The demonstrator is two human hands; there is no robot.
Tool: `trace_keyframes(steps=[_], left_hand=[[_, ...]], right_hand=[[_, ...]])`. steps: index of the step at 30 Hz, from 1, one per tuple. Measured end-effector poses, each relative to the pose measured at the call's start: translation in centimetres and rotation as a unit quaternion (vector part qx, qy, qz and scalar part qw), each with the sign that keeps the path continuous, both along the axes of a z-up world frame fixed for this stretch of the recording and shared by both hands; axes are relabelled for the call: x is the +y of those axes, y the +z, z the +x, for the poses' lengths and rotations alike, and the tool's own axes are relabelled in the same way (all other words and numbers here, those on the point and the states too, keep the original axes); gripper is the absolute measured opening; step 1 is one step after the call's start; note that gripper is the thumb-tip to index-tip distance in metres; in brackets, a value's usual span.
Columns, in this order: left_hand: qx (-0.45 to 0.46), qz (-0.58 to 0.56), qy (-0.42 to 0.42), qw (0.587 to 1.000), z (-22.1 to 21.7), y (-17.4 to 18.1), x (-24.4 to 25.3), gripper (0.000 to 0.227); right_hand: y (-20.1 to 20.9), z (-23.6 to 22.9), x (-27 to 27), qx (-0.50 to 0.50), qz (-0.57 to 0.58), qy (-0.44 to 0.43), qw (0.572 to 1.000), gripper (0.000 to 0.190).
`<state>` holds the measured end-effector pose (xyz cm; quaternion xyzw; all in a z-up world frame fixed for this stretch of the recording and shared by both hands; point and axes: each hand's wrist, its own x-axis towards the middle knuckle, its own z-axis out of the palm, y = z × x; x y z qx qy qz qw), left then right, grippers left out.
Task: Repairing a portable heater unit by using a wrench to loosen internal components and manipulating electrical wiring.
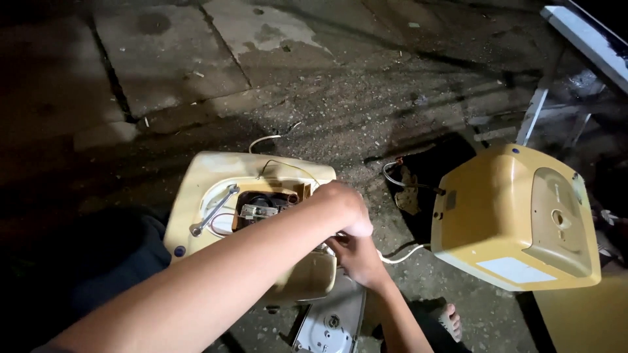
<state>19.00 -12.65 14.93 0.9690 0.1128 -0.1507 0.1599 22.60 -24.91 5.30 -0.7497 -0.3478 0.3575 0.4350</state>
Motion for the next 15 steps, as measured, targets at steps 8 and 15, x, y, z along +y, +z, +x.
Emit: trace_keyframes(steps=[8, 15], left_hand=[[-0.080, -0.036, 0.007, 0.996, -1.2, -2.3, -0.9, 0.036], [-0.133, -0.066, 0.017, 0.989, -0.1, -2.4, -1.1, 0.035]], right_hand=[[-0.6, 0.6, -0.1, -0.041, 0.018, -0.042, 0.998, 0.043], [-1.1, 1.1, -0.5, -0.071, 0.026, -0.068, 0.995, 0.043]])
